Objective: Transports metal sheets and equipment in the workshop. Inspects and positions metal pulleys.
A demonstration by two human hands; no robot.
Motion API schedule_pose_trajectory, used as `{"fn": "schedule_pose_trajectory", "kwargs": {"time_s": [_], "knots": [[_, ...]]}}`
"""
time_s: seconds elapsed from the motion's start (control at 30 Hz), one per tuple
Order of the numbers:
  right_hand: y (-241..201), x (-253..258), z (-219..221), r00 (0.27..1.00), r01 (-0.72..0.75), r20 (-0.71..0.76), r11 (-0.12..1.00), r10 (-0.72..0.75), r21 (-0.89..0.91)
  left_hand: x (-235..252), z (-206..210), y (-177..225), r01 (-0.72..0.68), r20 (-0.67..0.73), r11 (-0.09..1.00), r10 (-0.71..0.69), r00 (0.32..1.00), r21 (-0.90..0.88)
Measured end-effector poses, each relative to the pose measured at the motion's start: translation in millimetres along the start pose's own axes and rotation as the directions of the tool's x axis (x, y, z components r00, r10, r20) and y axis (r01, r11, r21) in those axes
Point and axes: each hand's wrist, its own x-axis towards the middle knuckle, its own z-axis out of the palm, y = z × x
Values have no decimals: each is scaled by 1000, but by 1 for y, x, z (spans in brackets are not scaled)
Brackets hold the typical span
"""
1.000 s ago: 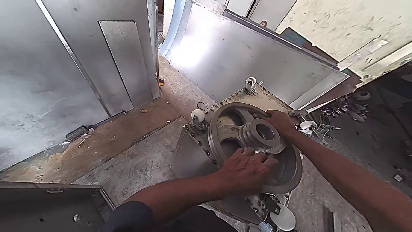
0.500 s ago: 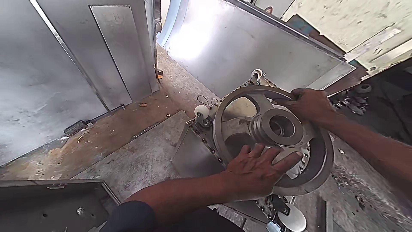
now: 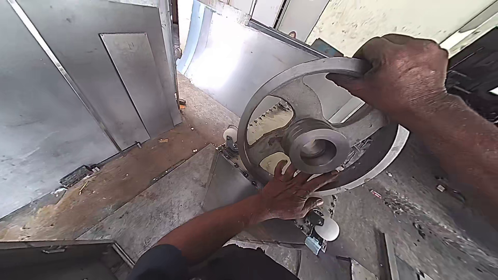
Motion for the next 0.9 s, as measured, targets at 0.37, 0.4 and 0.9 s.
{"fn": "schedule_pose_trajectory", "kwargs": {"time_s": [0.37,0.4,0.9], "knots": [[-6,-51,-24,923,140,-364,990,-129,2,-77,-116,32,-340,-358,911,245,901,-232],[-7,-55,-25,914,152,-382,988,-136,11,-75,-137,28,-271,-472,960,208,857,-68],[14,-97,-8,900,145,-435,952,-14,269,21,-177,-13,172,-376,934,-289,880,-314]]}}
